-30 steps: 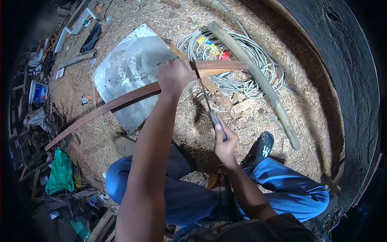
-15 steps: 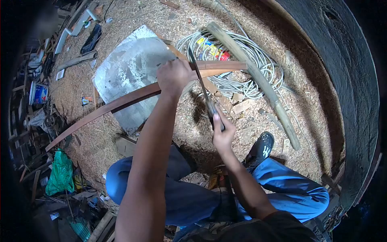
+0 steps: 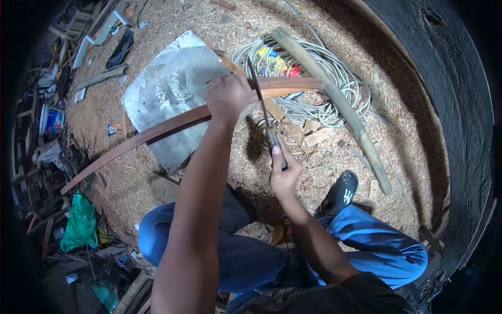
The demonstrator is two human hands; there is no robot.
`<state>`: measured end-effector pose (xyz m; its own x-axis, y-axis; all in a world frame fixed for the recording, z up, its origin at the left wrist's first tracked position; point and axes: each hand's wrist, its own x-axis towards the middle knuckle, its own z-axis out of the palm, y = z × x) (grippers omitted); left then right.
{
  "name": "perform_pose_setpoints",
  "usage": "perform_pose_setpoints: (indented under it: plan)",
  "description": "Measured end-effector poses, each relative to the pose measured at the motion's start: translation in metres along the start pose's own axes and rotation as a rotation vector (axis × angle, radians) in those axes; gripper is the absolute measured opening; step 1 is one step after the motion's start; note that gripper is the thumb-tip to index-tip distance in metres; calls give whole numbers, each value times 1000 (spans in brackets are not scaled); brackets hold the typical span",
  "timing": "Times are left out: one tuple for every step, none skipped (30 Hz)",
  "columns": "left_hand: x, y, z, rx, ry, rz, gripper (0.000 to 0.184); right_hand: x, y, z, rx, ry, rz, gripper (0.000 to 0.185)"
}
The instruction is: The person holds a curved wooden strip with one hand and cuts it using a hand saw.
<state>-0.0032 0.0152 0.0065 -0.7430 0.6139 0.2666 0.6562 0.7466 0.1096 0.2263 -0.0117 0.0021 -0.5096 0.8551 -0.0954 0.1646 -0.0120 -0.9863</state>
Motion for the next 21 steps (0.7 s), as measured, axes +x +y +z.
perform_pose_setpoints:
  plan:
    - [-1, -3, 6, 0, -5, 2, 34, 1, 0, 3, 32, 7, 10, 35]
    - [-3, -6, 10, 17, 38, 44, 33, -1, -2, 0, 31, 2, 13, 35]
    - [-4, -9, 12, 34, 86, 88, 33, -7, -4, -8, -16, -25, -21, 35]
    - [-1, -6, 8, 30, 95, 94, 33, -15, -7, -18, -64, -40, -61, 35]
    - [0, -1, 2, 11, 68, 32, 35, -32, -12, -34, -81, -130, 99, 35]
    - [0, 2, 0, -5, 38, -38, 36, -38, -12, -38, -86, -131, 93, 35]
    - [3, 2, 1, -7, 44, -46, 36, -40, -9, -40, -68, -107, 35, 35]
    - [3, 1, 1, -10, 27, -44, 37, -43, -4, -42, -46, -83, -20, 36]
    - [2, 1, 3, -15, 4, -32, 38, -33, -2, -33, 30, -91, -42, 36]
    - [2, 2, 3, -15, 1, -23, 38, -17, -2, -22, -20, -54, -78, 36]
    - [3, 2, 3, -25, 16, -37, 38, -1, 0, -12, -40, -39, -35, 36]
    - [2, 2, 0, -33, 28, -53, 39, 5, 2, -7, -60, -27, 12, 36]
    - [1, 4, -2, -30, 22, -49, 39, 2, 3, -8, -58, -25, 19, 36]
    - [2, 6, -5, -26, -88, -91, 38, 0, 4, -10, -35, -44, 82, 36]
    - [1, 5, -9, -20, -195, -142, 38, -3, 5, -13, -13, -71, 143, 36]
    - [-1, 2, -9, -17, -192, -148, 38, -15, 9, -20, -12, -78, 141, 36]
    - [0, 3, -8, -25, -130, -123, 38, -33, 15, -30, -28, -62, 10, 36]
    - [0, 4, -5, -35, -70, -101, 37, -44, 17, -37, -48, -48, -118, 36]
    - [1, 5, -4, -32, -55, -108, 36, -45, 16, -41, -51, -52, -123, 36]
    - [1, 3, -2, -31, -51, -117, 36, -47, 17, -44, -54, -23, -90, 36]
    - [1, 4, -6, -36, -66, -115, 36, -50, 19, -46, -56, 9, -52, 37]
